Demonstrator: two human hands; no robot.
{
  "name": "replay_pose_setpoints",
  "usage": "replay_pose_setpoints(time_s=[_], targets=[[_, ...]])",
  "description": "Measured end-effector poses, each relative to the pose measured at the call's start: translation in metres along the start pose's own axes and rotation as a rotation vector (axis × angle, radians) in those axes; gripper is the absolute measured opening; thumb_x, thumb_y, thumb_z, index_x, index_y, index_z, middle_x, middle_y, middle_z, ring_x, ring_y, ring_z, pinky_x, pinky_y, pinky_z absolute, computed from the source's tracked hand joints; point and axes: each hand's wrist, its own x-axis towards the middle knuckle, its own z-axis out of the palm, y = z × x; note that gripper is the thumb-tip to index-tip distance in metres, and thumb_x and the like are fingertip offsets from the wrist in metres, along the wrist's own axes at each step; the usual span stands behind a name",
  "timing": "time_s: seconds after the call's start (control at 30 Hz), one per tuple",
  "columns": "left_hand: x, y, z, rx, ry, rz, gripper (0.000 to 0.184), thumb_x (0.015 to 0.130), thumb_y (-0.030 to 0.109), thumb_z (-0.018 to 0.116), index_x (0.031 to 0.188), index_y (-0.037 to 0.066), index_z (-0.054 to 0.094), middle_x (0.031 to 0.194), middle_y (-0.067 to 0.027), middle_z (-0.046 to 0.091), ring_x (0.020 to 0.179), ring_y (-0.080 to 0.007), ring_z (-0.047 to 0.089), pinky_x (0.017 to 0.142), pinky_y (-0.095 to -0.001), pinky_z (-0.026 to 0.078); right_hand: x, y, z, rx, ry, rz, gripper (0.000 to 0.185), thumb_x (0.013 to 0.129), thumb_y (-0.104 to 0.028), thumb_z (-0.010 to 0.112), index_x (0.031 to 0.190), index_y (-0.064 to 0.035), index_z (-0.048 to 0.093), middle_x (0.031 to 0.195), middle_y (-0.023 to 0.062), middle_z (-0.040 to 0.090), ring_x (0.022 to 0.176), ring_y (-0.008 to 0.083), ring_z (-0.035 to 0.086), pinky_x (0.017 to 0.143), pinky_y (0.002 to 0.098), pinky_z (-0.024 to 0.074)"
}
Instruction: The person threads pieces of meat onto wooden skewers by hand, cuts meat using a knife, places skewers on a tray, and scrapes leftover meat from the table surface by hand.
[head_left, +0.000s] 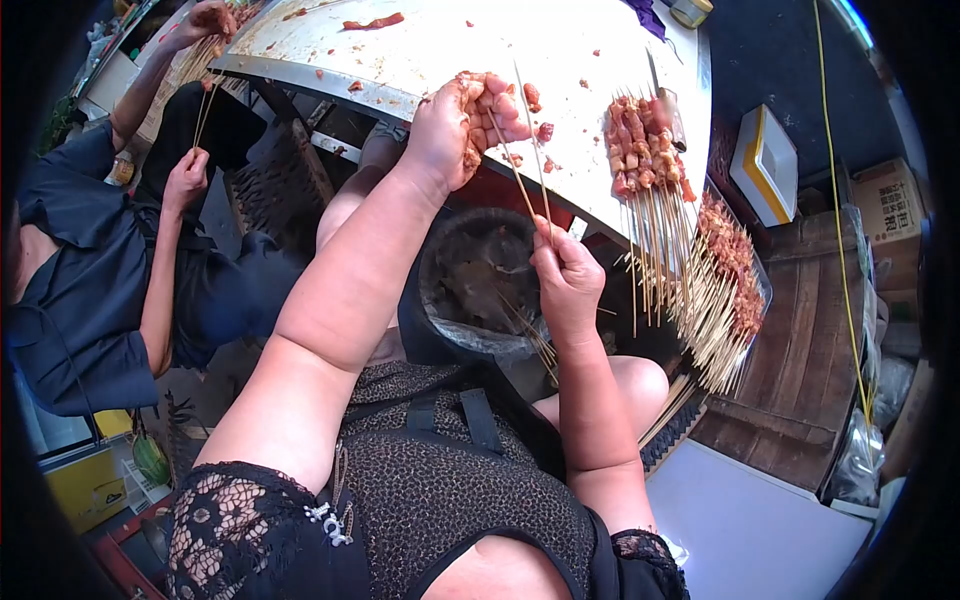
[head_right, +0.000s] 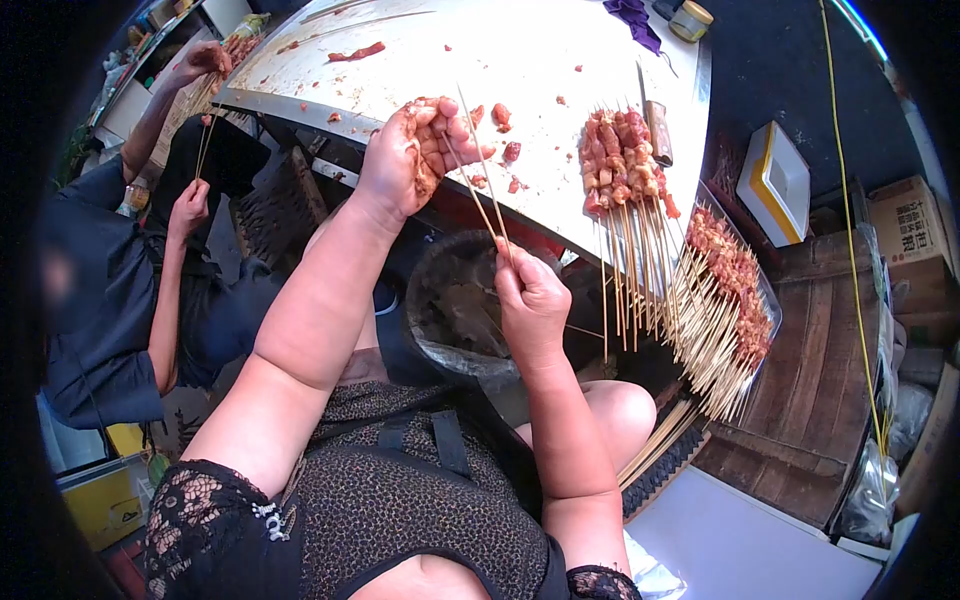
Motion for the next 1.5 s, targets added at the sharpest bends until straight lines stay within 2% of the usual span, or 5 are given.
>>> replay_pose_setpoints(time_s=[0.47, 0.93, 1.07, 1.27, 1.5], targets=[[0.002, -0.013, 0.007, -0.149, 0.031, 0.153, 0.019, 0.090, 0.019, 0.029, 0.087, 0.009, 0.045, 0.068, -0.0062, 0.050, 0.061, -0.0186, 0.052, 0.078, -0.0461, 0.054, -0.001, 0.003, 0.020, -0.020, 0.001, -0.099, 0.017, 0.086, -0.003, 0.059, 0.102, 0.0002, 0.065, 0.075, 0.0059, 0.063, 0.062, 0.0067, 0.054, 0.059, 0.0215, 0.0460], [0.004, -0.001, 0.007, -0.360, -0.066, 0.049, 0.016, 0.086, 0.017, 0.035, 0.082, 0.007, 0.046, 0.066, -0.0051, 0.046, 0.062, -0.0190, 0.051, 0.084, -0.0480, 0.052, 0.005, -0.019, 0.011, 1.004, -0.274, 0.678, 0.023, 0.089, -0.009, 0.055, 0.111, -0.0031, 0.059, 0.060, -0.0043, 0.046, 0.040, 0.0029, 0.032, 0.036, 0.0179, 0.0227], [0.006, -0.001, 0.006, -0.357, -0.090, 0.035, 0.017, 0.086, 0.017, 0.034, 0.080, 0.007, 0.046, 0.066, -0.0046, 0.045, 0.062, -0.0189, 0.050, 0.082, -0.0468, 0.053, 0.005, -0.021, 0.013, 0.947, -0.242, 0.676, 0.022, 0.089, -0.007, 0.055, 0.110, -0.0036, 0.061, 0.060, -0.0040, 0.047, 0.043, 0.0025, 0.036, 0.038, 0.0172, 0.0259], [-0.004, -0.019, 0.013, -0.403, -0.080, -0.053, 0.017, 0.085, 0.016, 0.033, 0.080, 0.007, 0.048, 0.067, -0.0063, 0.050, 0.061, -0.0194, 0.052, 0.087, -0.0513, 0.048, 0.014, -0.016, 0.018, -0.144, 0.069, -0.295, 0.019, 0.083, -0.001, 0.060, 0.102, 0.0021, 0.065, 0.085, 0.0172, 0.066, 0.070, 0.0194, 0.065, 0.066, 0.0272, 0.0504], [-0.016, -0.029, 0.041, -0.198, 0.005, -0.088, 0.020, 0.090, 0.019, 0.031, 0.088, 0.008, 0.047, 0.081, -0.0070, 0.053, 0.075, -0.0226, 0.056, 0.088, -0.0448, 0.046, 0.018, -0.028, 0.005, 0.374, -0.021, 0.152, 0.021, 0.089, -0.003, 0.057, 0.108, 0.0009, 0.064, 0.069, -0.0034, 0.054, 0.057, 0.0028, 0.046, 0.050, 0.0169, 0.0375]])
